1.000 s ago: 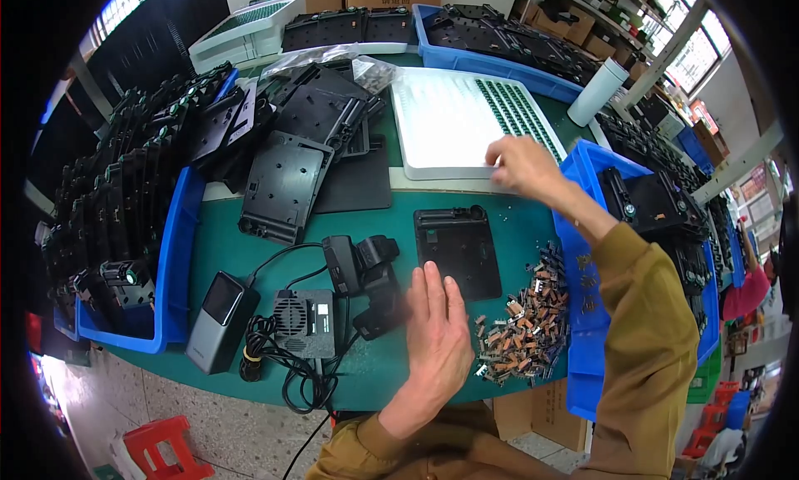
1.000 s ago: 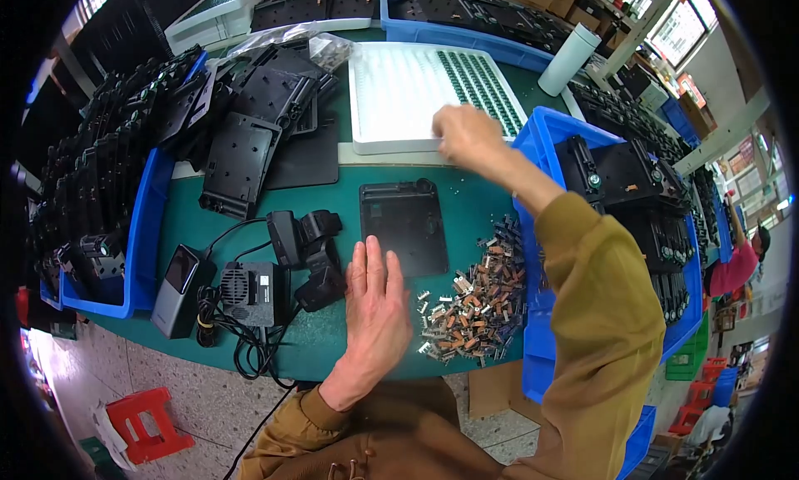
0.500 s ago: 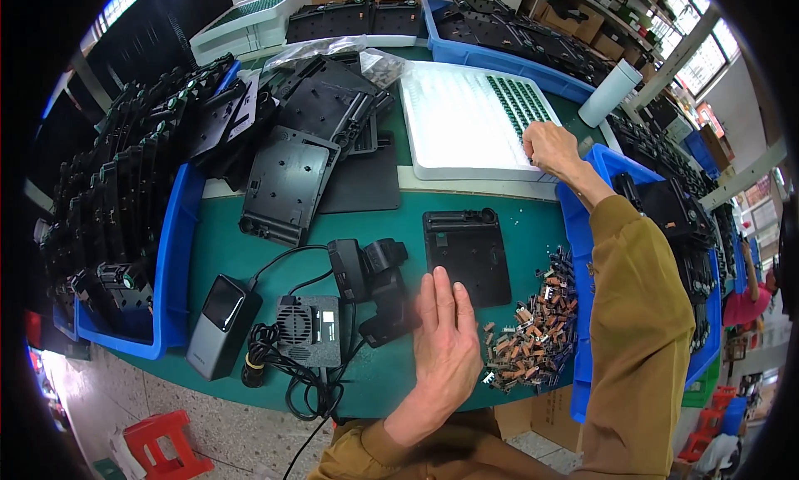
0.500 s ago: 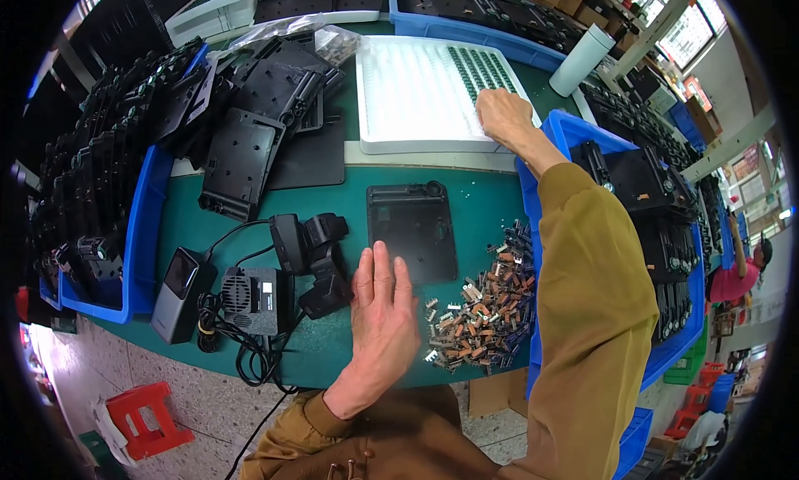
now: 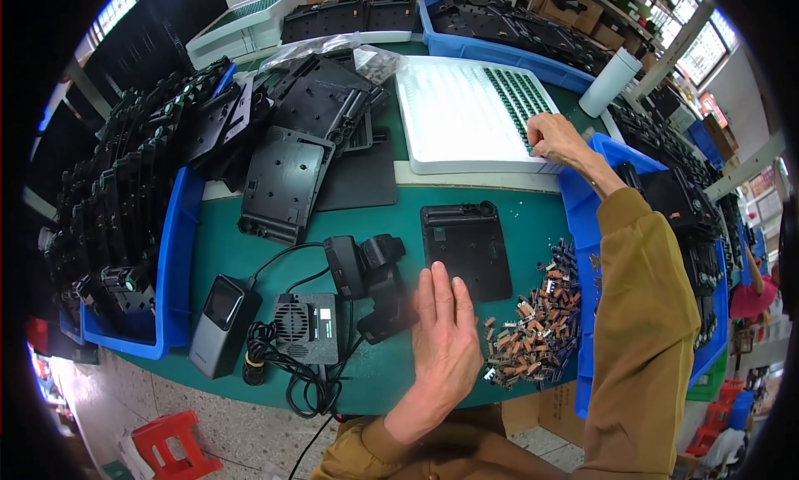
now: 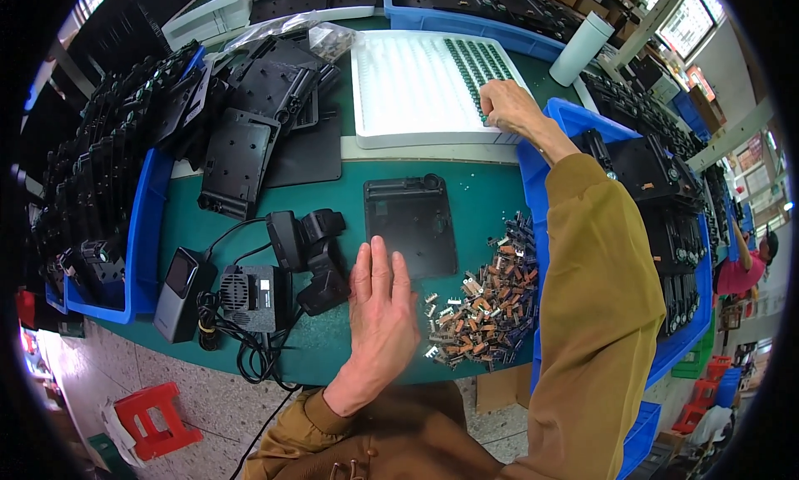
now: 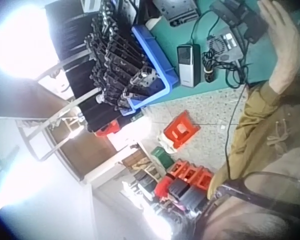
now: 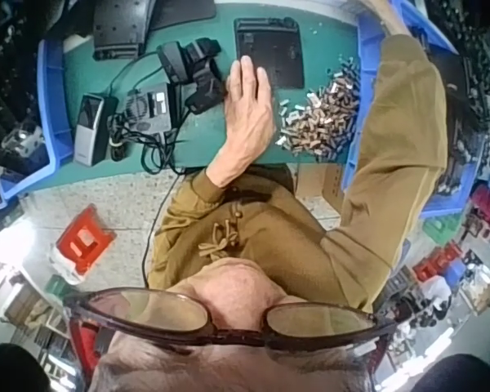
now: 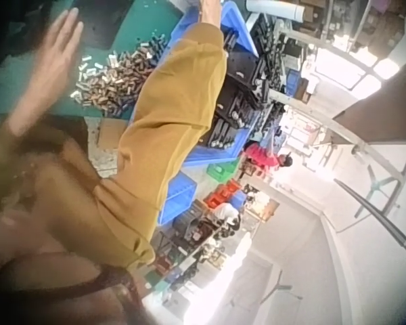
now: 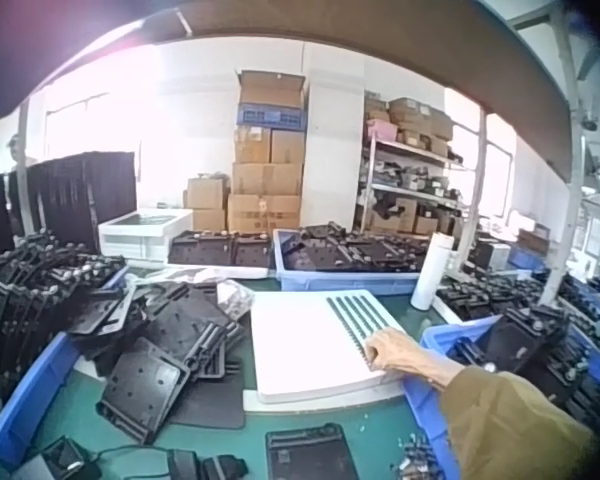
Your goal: The person picks up a plastic base, places it on the table, and inserts a green circular component and a small metal part into it. They then place the assembled base into a blue bin and repeat the process.
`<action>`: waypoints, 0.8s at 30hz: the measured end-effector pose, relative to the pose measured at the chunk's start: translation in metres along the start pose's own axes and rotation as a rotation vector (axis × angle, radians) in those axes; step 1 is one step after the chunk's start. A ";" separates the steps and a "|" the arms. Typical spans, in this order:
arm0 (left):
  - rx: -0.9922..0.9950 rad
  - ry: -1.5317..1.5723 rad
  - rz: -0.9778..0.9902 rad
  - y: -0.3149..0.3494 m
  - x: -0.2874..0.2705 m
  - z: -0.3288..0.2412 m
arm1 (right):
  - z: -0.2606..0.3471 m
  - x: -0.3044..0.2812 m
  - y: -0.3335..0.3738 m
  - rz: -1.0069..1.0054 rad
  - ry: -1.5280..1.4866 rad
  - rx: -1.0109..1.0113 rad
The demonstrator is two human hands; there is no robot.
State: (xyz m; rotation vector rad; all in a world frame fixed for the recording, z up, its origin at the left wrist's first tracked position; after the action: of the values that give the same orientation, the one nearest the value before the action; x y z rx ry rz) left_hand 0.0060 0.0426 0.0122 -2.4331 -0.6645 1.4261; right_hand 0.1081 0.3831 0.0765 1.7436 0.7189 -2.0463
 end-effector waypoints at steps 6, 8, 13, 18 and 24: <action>0.014 -0.001 -0.037 0.000 -0.001 0.001 | 0.003 0.004 0.005 -0.074 0.029 -0.076; 0.015 0.004 -0.043 0.000 -0.001 0.000 | 0.002 0.005 0.006 -0.111 0.022 -0.127; 0.009 -0.008 -0.042 0.001 0.001 0.001 | 0.016 -0.012 0.010 -0.120 0.113 -0.034; 0.029 -0.017 -0.056 0.001 0.002 0.000 | 0.048 -0.037 0.036 0.062 -0.552 0.153; 0.037 -0.043 -0.068 0.003 0.001 0.004 | 0.094 -0.017 0.088 0.332 -0.832 0.224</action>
State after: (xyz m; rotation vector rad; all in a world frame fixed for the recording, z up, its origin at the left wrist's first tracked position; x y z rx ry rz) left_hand 0.0038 0.0403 0.0084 -2.3353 -0.7159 1.4544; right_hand 0.0855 0.2561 0.0905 0.8495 -0.0559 -2.3603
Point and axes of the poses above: each hand's wrist, its own y-axis away from the middle knuckle, its own x-axis out of the palm, z = x × y, the point moved 2 cm from there along -y, towards the middle knuckle, and after that the axes turned 12 degrees about -z, right-handed, at the moved point
